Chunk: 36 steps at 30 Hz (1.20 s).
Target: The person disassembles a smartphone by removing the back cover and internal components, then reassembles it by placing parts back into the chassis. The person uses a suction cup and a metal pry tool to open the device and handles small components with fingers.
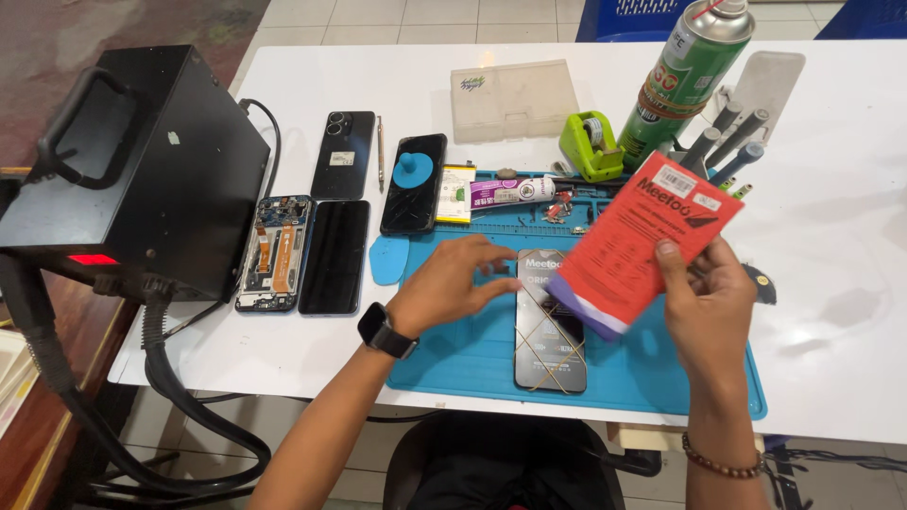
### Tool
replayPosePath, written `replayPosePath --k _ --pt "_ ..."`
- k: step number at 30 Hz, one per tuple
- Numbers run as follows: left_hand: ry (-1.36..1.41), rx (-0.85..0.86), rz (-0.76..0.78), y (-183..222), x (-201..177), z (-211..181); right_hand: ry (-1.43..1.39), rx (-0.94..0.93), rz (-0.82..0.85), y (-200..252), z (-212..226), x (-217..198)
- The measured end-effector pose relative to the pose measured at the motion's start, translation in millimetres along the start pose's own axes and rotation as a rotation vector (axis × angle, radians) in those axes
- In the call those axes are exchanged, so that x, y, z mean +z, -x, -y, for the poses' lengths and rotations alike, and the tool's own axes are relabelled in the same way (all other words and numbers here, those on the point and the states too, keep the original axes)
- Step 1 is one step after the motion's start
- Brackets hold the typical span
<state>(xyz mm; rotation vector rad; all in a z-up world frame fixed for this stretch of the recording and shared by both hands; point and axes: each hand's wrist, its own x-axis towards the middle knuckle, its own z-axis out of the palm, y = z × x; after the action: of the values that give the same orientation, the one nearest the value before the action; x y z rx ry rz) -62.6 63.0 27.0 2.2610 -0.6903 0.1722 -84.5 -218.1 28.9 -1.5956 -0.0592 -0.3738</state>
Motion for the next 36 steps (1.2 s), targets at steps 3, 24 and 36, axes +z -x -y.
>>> replayPosePath --k 3,24,36 --pt "-0.117 -0.088 0.037 4.3 9.7 7.4 0.063 0.113 -0.014 -2.6 -7.3 -8.0" --pt "-0.458 -0.121 0.040 27.5 -2.6 28.5 0.439 0.327 0.072 11.0 -10.3 -45.9" --pt "-0.290 -0.363 -0.256 13.9 10.6 15.6 0.604 0.329 0.080 21.0 -13.5 -25.0"
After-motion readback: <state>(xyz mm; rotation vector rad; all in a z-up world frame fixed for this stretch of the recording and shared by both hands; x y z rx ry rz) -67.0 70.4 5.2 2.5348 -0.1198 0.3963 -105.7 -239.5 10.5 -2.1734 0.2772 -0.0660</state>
